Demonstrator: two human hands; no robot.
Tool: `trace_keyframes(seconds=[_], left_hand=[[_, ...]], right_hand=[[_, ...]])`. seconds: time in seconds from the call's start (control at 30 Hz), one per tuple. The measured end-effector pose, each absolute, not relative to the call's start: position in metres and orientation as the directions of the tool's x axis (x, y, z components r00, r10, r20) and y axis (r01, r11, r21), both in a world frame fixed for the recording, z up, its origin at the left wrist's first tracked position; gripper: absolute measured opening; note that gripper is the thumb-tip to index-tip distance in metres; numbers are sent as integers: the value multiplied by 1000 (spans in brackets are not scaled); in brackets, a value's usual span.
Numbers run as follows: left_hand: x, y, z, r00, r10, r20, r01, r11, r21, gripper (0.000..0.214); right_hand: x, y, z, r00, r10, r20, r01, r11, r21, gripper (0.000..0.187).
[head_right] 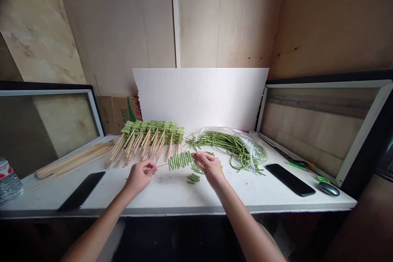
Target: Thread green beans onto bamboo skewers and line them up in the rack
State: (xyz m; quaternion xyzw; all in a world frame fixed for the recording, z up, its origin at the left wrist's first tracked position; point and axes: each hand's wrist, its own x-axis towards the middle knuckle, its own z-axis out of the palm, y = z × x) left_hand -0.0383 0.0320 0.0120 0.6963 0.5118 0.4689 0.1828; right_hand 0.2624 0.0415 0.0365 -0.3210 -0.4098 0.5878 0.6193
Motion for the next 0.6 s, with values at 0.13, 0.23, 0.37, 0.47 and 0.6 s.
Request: trace_keyframes(seconds=[0.13, 0.23, 0.37, 0.47, 0.6], left_hand=[[-35, 30, 12, 21, 880, 474, 551, -406, 729, 14], [-33, 29, 12, 14, 871, 491, 558, -414, 719, 14], [-31, 29, 12, 12, 864, 504, 564, -422, 710, 13], [-29, 28, 10, 7, 863, 505, 560, -421, 713, 13], [-26, 28, 7, 13, 865, 502, 555, -423, 716, 14]], right_hand=[[258, 41, 36, 20, 991, 133, -462, 127, -878, 32], [255, 41, 35, 55, 989, 135, -471, 144, -870, 32], [250, 40, 33, 98, 985, 141, -475, 171, -863, 34], [245, 40, 29, 144, 979, 146, -475, 198, -858, 36], [238, 40, 21, 209, 966, 152, -443, 232, -866, 39]])
